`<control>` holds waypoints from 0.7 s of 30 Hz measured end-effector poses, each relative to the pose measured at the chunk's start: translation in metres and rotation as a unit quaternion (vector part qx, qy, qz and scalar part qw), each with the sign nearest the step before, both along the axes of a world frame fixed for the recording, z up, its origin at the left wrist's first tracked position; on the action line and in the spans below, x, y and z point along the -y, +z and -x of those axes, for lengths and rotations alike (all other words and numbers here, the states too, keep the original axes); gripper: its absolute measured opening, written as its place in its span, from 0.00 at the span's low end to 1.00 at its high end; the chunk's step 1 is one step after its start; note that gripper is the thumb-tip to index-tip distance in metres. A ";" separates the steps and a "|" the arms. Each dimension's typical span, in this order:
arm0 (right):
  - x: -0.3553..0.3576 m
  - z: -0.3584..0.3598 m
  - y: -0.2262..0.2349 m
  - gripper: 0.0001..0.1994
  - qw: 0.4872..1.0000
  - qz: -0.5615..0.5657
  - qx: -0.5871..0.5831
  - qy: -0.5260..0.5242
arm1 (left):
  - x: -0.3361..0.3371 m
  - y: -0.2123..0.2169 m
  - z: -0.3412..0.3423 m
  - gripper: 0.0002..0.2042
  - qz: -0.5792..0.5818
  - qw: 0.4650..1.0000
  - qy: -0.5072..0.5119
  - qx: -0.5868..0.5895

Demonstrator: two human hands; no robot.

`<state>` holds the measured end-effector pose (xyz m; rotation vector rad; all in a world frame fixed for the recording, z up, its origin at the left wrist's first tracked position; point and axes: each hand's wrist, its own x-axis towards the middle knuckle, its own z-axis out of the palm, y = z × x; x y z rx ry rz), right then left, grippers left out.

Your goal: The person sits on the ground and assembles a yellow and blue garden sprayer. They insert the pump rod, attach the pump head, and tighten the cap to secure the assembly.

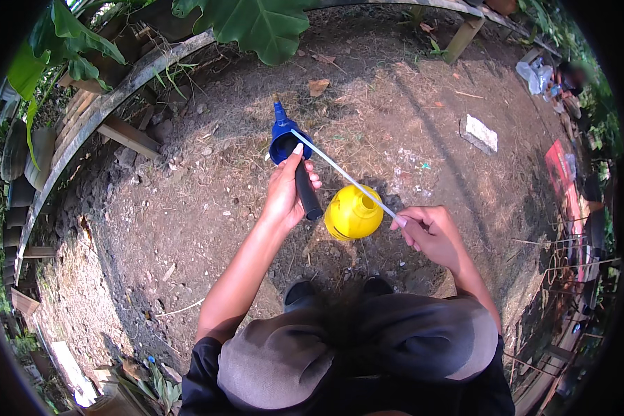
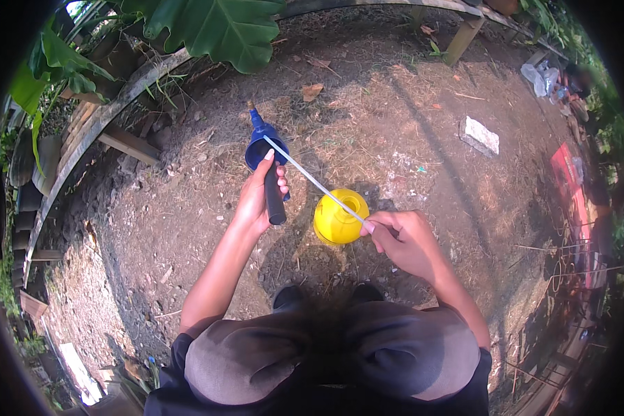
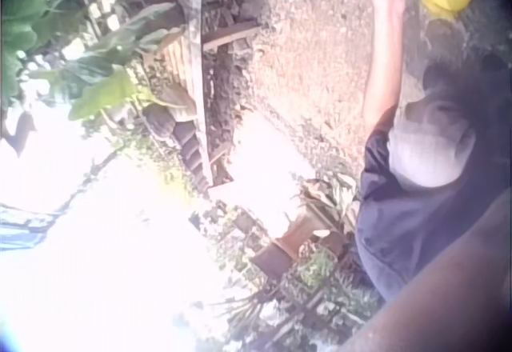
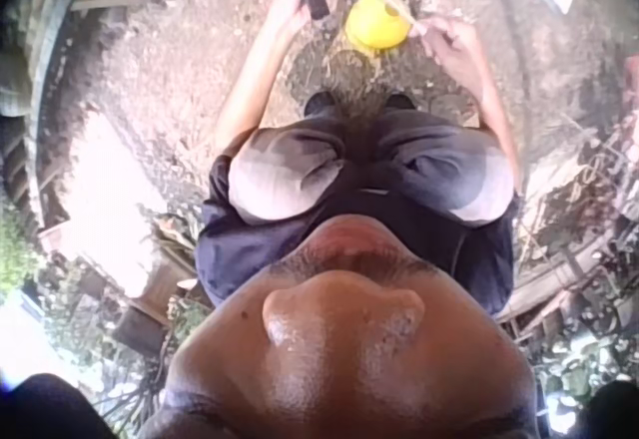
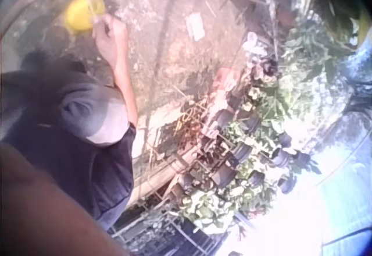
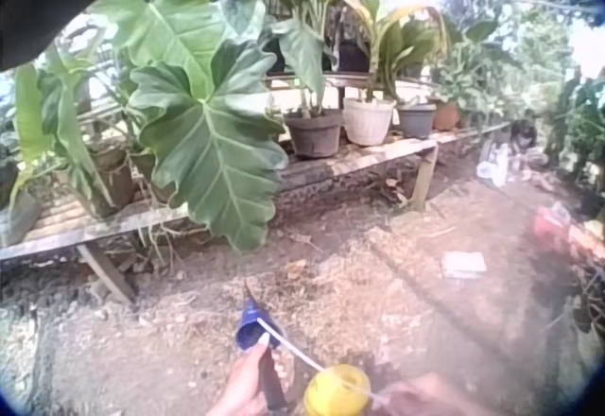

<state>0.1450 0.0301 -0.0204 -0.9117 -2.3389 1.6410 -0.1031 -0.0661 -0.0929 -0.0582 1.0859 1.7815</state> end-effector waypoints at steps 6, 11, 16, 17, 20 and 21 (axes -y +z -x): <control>0.000 0.002 0.006 0.10 1.000 0.007 0.020 0.008 | -0.001 -0.010 0.007 0.14 -0.017 0.998 -0.023 0.054; -0.002 0.003 -0.003 0.11 0.999 0.012 0.034 -0.027 | -0.004 -0.009 0.004 0.17 -0.008 1.000 0.005 0.015; -0.003 0.004 -0.007 0.12 0.999 0.001 0.036 -0.016 | -0.005 -0.012 0.001 0.21 0.006 1.000 0.001 0.006; -0.003 0.004 -0.006 0.12 0.999 0.004 0.039 -0.016 | -0.006 -0.011 0.000 0.21 0.010 1.000 0.003 0.004; -0.003 0.005 -0.004 0.12 0.998 0.024 0.047 -0.025 | -0.007 -0.009 0.000 0.22 0.022 1.000 0.009 -0.008; -0.004 0.004 -0.005 0.12 0.997 0.036 0.050 -0.037 | -0.008 -0.010 0.000 0.22 0.024 1.000 0.010 -0.014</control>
